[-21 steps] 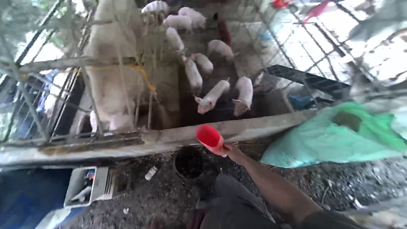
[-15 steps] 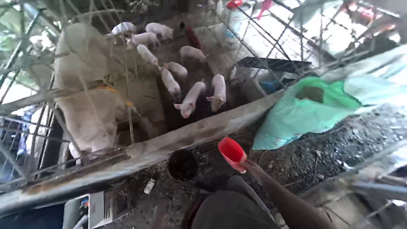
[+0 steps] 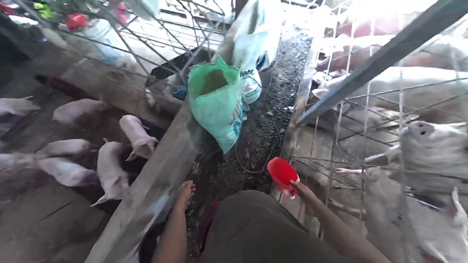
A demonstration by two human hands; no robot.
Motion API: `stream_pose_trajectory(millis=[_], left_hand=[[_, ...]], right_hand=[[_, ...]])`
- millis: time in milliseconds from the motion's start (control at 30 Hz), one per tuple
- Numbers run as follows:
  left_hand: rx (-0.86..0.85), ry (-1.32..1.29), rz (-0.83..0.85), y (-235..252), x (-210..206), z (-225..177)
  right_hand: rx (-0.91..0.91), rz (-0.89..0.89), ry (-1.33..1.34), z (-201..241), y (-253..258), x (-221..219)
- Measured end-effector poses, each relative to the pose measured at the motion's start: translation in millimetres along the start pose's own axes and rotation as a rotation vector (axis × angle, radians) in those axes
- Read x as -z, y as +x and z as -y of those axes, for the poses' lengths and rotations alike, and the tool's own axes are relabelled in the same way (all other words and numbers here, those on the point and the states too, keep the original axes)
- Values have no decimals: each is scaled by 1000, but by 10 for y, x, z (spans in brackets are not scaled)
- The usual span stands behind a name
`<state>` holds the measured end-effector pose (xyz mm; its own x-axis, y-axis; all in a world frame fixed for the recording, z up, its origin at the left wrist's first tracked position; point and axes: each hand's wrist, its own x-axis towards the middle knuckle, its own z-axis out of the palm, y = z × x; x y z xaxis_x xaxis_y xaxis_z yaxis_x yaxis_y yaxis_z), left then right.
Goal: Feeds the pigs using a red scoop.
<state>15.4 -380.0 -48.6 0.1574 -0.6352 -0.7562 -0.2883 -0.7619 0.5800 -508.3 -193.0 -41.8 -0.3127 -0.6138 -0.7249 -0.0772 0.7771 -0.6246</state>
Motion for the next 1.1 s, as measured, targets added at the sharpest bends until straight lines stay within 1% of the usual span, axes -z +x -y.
stream_pose_trajectory(millis=[67, 133, 233, 367, 467, 567, 667, 733, 800, 867, 933, 1000, 1100], left_hand=[[-42, 66, 48, 134, -483, -463], [-63, 154, 99, 268, -866, -751], [-68, 272, 159, 539, -1257, -1082], [-89, 333, 192, 892, -1691, -1608], [-202, 345, 250, 1199, -2088, -2147], [-342, 299, 323, 1555, -2560, -2838], [-414, 268, 421, 1771, -3019, -3564], [-495, 254, 499, 1829, -3243, -4147], [-563, 269, 581, 1864, -3402, -4720], [-589, 307, 635, 1900, -3470, -5196], [-572, 297, 638, 2005, -3523, -5563], [-535, 226, 601, 2137, -3576, -5865], [-475, 63, 533, 2325, -3668, -6163]], right_hand=[[-10, -69, 20, 76, 107, 320], [4, -107, 60, 157, 215, 516], [23, -139, 101, 395, 479, 639], [-2, -144, 165, 938, 916, 685], [23, -83, 15, 1401, 1315, 849], [21, -59, -146, 1949, 1789, 1152], [17, -108, -208, 2524, 2157, 1511], [58, -149, -228, 3088, 2401, 1738], [113, -190, -230, 3660, 2647, 1944], [194, -206, -185, 4132, 2881, 2088], [259, -206, -151, 4619, 3146, 2223], [299, -205, -163, 5171, 3454, 2370], [387, -190, -257, 6074, 3886, 2523]])
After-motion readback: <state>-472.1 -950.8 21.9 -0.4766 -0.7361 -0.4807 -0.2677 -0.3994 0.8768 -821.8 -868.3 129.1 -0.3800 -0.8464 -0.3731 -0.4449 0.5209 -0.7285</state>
